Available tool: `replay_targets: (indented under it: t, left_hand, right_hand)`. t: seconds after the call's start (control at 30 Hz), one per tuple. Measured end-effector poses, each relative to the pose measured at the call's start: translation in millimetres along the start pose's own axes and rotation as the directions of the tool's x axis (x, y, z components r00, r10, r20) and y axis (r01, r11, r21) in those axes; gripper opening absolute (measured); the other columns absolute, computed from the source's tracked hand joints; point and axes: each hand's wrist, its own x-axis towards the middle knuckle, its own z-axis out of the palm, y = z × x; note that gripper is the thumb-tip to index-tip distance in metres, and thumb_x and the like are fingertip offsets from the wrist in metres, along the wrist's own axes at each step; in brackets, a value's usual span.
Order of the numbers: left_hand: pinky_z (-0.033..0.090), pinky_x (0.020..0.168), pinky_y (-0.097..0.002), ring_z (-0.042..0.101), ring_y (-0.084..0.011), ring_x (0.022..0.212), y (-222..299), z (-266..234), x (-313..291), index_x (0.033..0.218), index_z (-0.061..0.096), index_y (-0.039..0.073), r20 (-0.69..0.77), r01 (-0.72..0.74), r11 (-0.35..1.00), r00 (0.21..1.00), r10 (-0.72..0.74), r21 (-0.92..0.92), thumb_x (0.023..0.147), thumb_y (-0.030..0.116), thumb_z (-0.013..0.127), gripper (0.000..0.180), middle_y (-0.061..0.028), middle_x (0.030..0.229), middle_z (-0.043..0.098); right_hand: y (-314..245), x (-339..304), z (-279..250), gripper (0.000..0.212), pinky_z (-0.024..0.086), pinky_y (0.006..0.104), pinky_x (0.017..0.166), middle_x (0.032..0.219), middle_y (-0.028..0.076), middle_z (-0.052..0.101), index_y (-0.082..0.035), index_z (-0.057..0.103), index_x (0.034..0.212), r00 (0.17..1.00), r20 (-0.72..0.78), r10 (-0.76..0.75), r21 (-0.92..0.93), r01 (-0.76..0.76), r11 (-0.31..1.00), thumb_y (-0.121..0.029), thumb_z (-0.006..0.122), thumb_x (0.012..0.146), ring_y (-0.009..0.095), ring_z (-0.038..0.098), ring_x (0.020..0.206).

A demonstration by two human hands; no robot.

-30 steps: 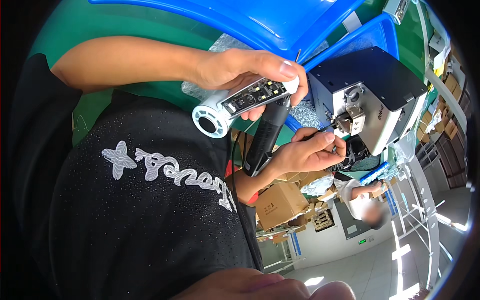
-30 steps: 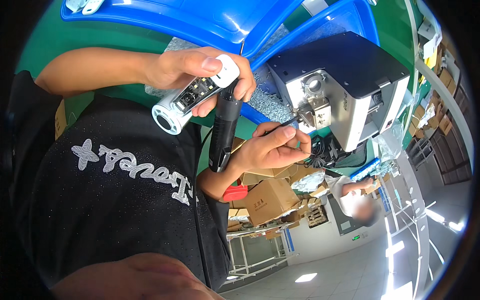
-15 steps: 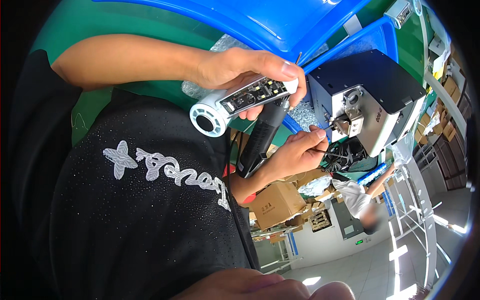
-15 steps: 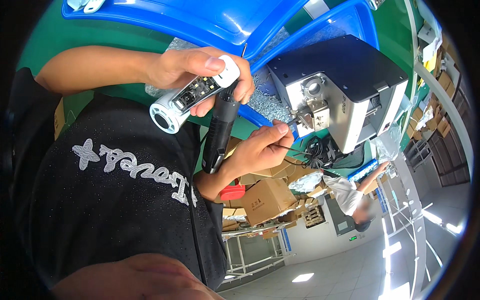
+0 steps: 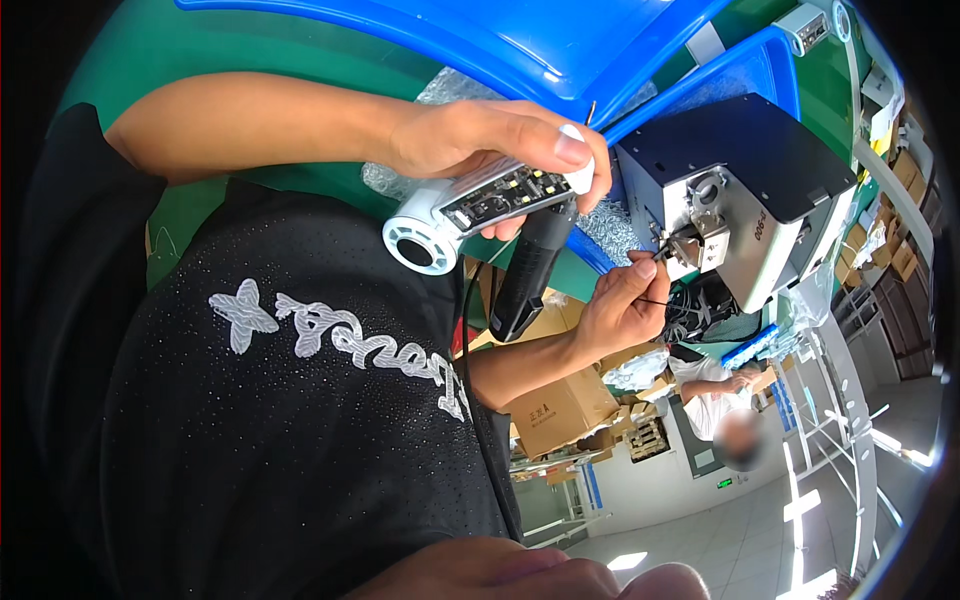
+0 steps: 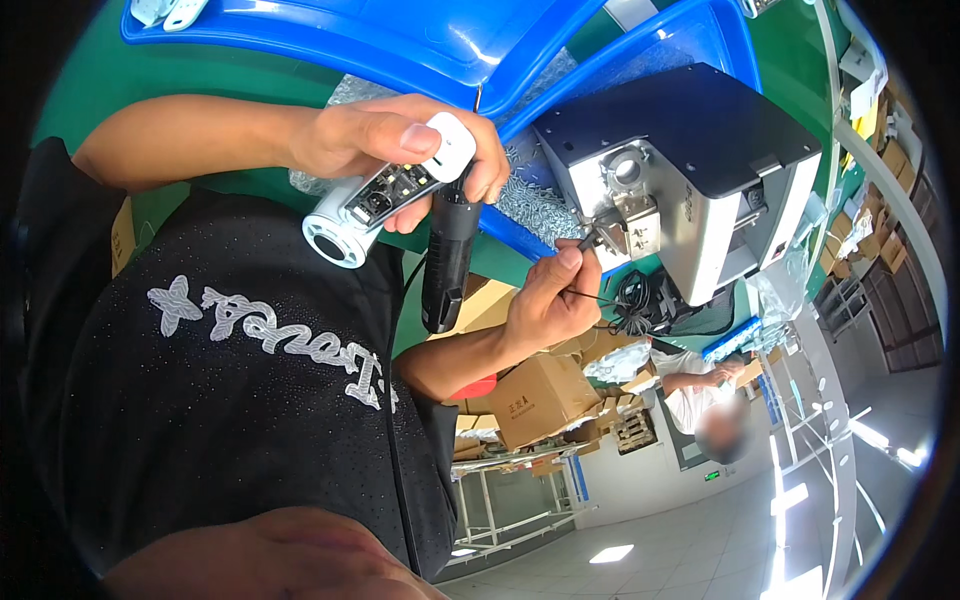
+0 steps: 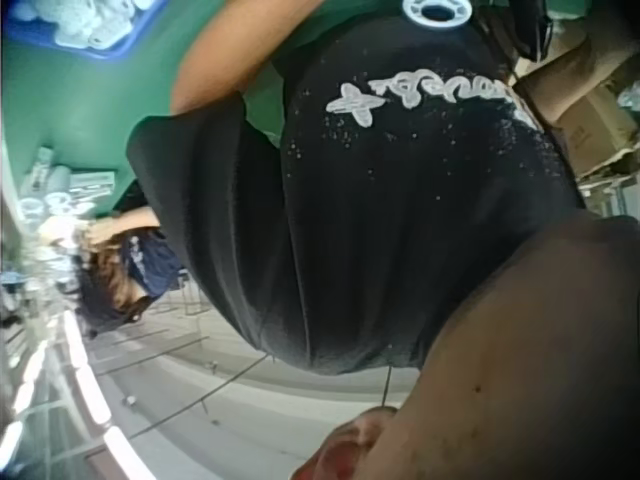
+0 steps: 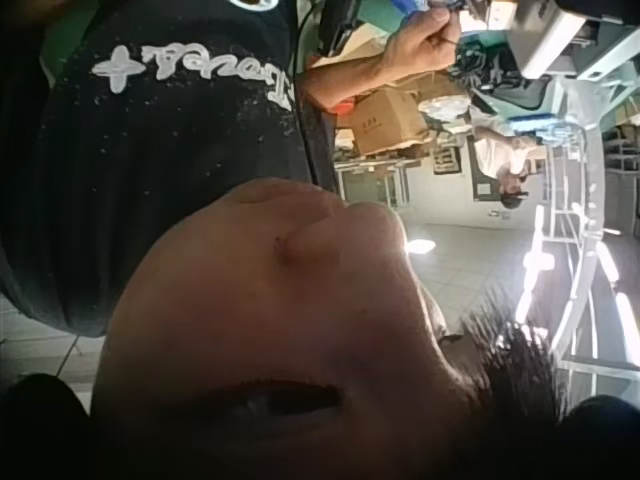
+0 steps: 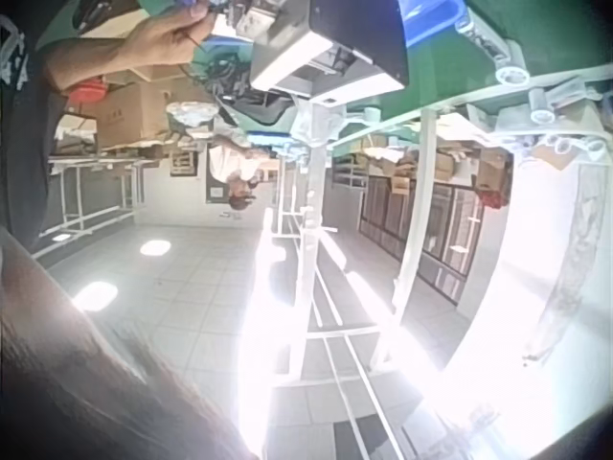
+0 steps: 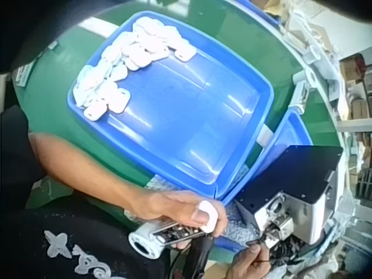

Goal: Assembling components of plastic hair dryer housings using an electric screwdriver at a factory workbench.

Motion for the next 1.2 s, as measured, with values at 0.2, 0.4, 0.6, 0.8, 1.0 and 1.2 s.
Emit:
replay_targets:
  t: [0.2,0.4,0.6,0.8,1.0,1.2]
  left_hand:
    - [0.054,0.058,-0.0202,0.065,-0.0122,0.063,0,-2,-1,0.109,0.056,-0.005,0.002,0.005,1.000,1.000,-0.005,0.005,0.093,0.052,0.049,0.060,-0.0210,0.115,0.051]
    - [0.054,0.058,-0.0199,0.065,-0.0119,0.063,1,-1,0,0.110,0.056,-0.005,0.013,0.028,1.000,1.000,-0.028,-0.001,0.093,0.053,0.049,0.061,-0.0205,0.115,0.051]
    - [0.055,0.057,-0.0193,0.066,-0.0114,0.065,1,-3,-2,0.109,0.055,-0.006,0.013,0.026,1.000,1.000,-0.026,0.016,0.092,0.055,0.049,0.063,-0.0206,0.115,0.051]
    - [0.058,0.058,-0.0213,0.068,-0.0127,0.066,3,-1,-3,0.110,0.054,-0.005,0.000,-0.005,1.000,1.000,0.005,0.030,0.090,0.057,0.050,0.065,-0.0226,0.119,0.048]
    - [0.058,0.059,-0.0219,0.068,-0.0134,0.067,3,-4,-5,0.110,0.054,-0.005,0.030,0.010,0.999,0.999,-0.011,0.039,0.090,0.058,0.050,0.066,-0.0239,0.119,0.048]
    - [0.059,0.058,-0.0216,0.068,-0.0124,0.067,4,-3,-4,0.109,0.054,-0.003,0.049,0.024,0.996,0.998,-0.028,0.085,0.089,0.064,0.049,0.070,-0.0239,0.120,0.048]
  right_hand:
    - [-2,6,-13,0.034,0.023,0.0210,0.044,0.053,-0.004,0.044,0.006,0.065,0.091,0.996,0.090,0.026,-0.108,-0.016,0.994,-0.024,0.057,0.102,0.003,0.035,0.048]
    - [-12,-8,2,0.033,0.019,0.0203,0.043,0.054,-0.005,0.042,0.006,0.060,0.089,0.995,0.039,0.094,0.087,-0.097,0.991,-0.024,0.056,0.103,0.001,0.032,0.046]
    - [-26,-19,22,0.030,0.024,0.0209,0.041,0.054,-0.002,0.046,0.004,0.058,0.090,0.987,-0.071,0.145,-0.076,-0.151,0.986,-0.024,0.054,0.103,0.003,0.037,0.044]
    - [-47,-28,38,0.030,0.033,0.0227,0.039,0.051,0.003,0.053,0.003,0.059,0.091,0.958,-0.166,0.234,-0.051,-0.246,0.968,-0.023,0.052,0.103,0.007,0.046,0.042]
    - [-52,-53,45,0.026,0.030,0.0223,0.040,0.051,0.003,0.051,0.001,0.055,0.090,0.943,-0.133,0.304,0.142,-0.285,0.948,-0.020,0.049,0.104,0.007,0.043,0.042]
    - [-19,-53,20,0.026,0.031,0.0214,0.043,0.050,0.004,0.049,0.002,0.054,0.090,0.946,-0.307,0.107,0.139,-0.067,0.988,-0.020,0.049,0.103,0.007,0.042,0.042]
